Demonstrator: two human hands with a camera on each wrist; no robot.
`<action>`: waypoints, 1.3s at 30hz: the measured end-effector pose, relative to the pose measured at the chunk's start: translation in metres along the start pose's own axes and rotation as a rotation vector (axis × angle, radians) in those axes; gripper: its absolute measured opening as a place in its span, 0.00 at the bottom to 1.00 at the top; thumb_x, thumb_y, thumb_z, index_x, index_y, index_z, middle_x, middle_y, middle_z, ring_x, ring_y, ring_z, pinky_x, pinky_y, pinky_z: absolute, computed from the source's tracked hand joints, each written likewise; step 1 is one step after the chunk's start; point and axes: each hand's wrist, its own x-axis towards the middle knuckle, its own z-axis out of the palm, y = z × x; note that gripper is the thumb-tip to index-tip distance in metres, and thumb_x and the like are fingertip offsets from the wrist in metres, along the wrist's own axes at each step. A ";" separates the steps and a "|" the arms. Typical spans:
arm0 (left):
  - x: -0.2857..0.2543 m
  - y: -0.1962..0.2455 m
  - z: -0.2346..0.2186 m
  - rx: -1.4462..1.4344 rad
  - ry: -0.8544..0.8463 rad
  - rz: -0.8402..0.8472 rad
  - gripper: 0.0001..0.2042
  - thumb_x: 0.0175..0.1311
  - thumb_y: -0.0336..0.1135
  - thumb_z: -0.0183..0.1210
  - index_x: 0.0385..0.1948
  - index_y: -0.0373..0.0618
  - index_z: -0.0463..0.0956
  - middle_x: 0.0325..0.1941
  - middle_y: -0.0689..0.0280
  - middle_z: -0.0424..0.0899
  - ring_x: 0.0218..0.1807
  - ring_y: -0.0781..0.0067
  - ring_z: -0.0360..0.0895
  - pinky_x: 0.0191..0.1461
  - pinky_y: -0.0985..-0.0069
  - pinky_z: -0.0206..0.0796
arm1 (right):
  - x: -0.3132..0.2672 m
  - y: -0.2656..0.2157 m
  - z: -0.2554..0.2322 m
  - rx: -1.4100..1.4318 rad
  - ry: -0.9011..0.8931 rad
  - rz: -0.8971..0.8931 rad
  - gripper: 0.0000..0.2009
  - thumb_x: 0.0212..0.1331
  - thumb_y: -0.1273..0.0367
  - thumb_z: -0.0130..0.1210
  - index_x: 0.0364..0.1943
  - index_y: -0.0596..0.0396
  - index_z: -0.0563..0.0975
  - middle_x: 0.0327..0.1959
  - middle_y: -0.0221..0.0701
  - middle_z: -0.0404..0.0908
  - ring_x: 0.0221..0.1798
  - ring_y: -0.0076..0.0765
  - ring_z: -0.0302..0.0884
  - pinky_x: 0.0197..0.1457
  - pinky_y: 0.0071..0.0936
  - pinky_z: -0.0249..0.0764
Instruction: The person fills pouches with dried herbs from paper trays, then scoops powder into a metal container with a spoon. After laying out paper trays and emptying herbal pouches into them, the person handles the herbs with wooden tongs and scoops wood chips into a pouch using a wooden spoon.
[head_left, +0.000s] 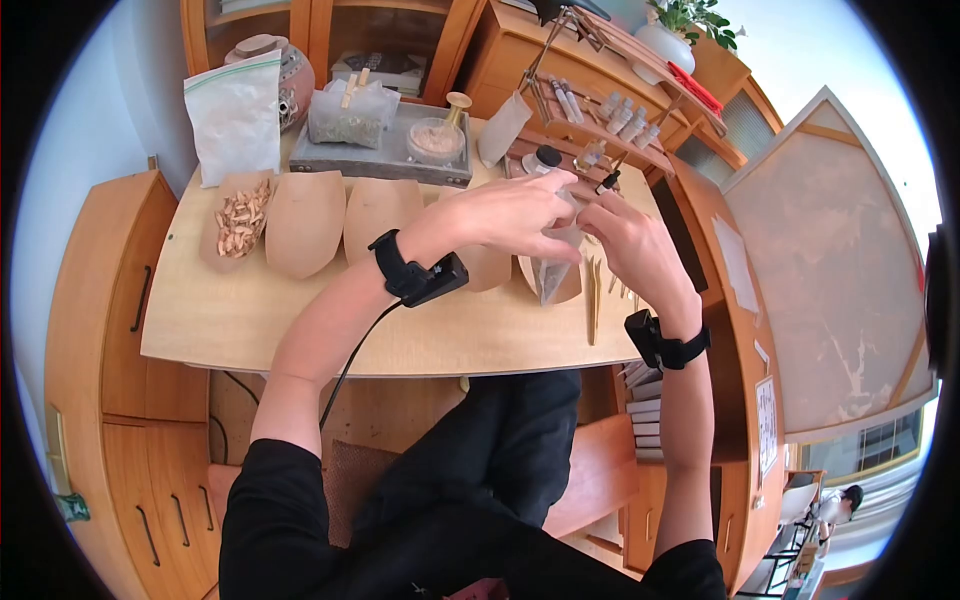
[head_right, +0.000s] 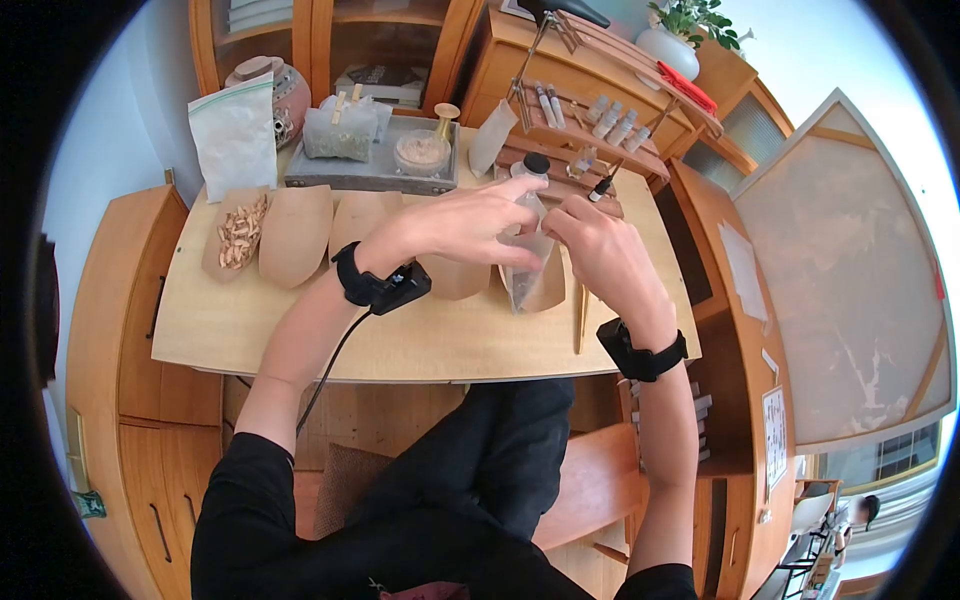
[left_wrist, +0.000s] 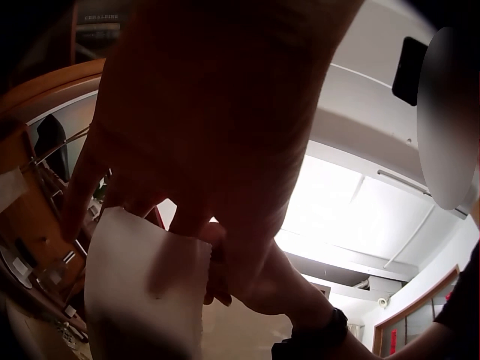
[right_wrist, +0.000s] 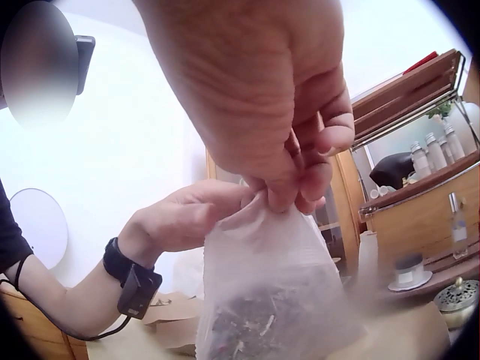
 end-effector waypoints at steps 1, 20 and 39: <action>0.001 -0.003 0.005 0.020 0.043 0.025 0.17 0.60 0.47 0.62 0.35 0.38 0.78 0.68 0.45 0.62 0.66 0.46 0.65 0.65 0.63 0.63 | -0.002 -0.001 0.001 0.002 -0.003 0.003 0.03 0.59 0.75 0.52 0.34 0.52 0.77 0.35 0.33 0.77 0.36 0.48 0.79 0.34 0.40 0.75; 0.024 0.000 0.048 -0.121 0.467 0.104 0.11 0.64 0.37 0.57 0.37 0.39 0.82 0.65 0.53 0.69 0.62 0.50 0.71 0.63 0.61 0.64 | -0.064 -0.014 0.096 1.282 0.361 0.505 0.54 0.49 0.62 0.70 0.75 0.53 0.41 0.75 0.44 0.48 0.69 0.48 0.62 0.63 0.42 0.71; 0.023 -0.026 0.036 -0.138 0.211 -0.018 0.16 0.64 0.47 0.59 0.42 0.44 0.76 0.68 0.43 0.63 0.71 0.43 0.58 0.72 0.58 0.53 | -0.081 0.070 0.091 0.741 0.017 0.532 0.43 0.45 0.72 0.68 0.68 0.59 0.56 0.60 0.41 0.66 0.62 0.41 0.67 0.64 0.35 0.67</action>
